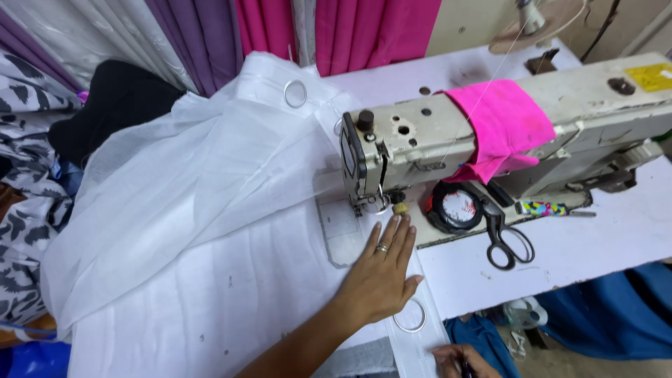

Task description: Cut out the fabric from the center of grommets on a curtain using thread snips

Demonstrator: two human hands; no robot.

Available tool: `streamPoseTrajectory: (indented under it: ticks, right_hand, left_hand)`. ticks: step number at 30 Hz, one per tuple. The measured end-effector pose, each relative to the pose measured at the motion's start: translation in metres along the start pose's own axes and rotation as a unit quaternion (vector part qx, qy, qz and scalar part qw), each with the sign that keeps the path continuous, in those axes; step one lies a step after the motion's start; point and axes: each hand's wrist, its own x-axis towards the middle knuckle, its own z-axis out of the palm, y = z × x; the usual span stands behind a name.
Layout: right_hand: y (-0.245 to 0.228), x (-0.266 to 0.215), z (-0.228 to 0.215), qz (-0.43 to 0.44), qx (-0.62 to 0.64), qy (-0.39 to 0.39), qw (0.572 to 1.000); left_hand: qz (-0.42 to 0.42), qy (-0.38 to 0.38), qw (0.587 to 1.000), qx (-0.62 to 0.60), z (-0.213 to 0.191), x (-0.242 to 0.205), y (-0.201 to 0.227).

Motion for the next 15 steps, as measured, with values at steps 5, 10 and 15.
streamPoseTrajectory:
  ticks: [5,10,15]
  right_hand:
    - [-0.017,-0.008,0.011,0.076,-0.129,0.198,0.969]
    - [-0.044,-0.011,0.02,0.054,0.028,0.172,0.983]
    - [-0.062,-0.003,-0.009,0.068,-0.069,0.073,0.993]
  left_hand:
    - [0.007,0.05,0.997,0.062,-0.002,-0.022,0.019]
    - [0.02,0.029,0.999,0.006,-0.015,-0.041,0.036]
    - [0.011,0.033,0.999,0.005,-0.008,-0.056,0.056]
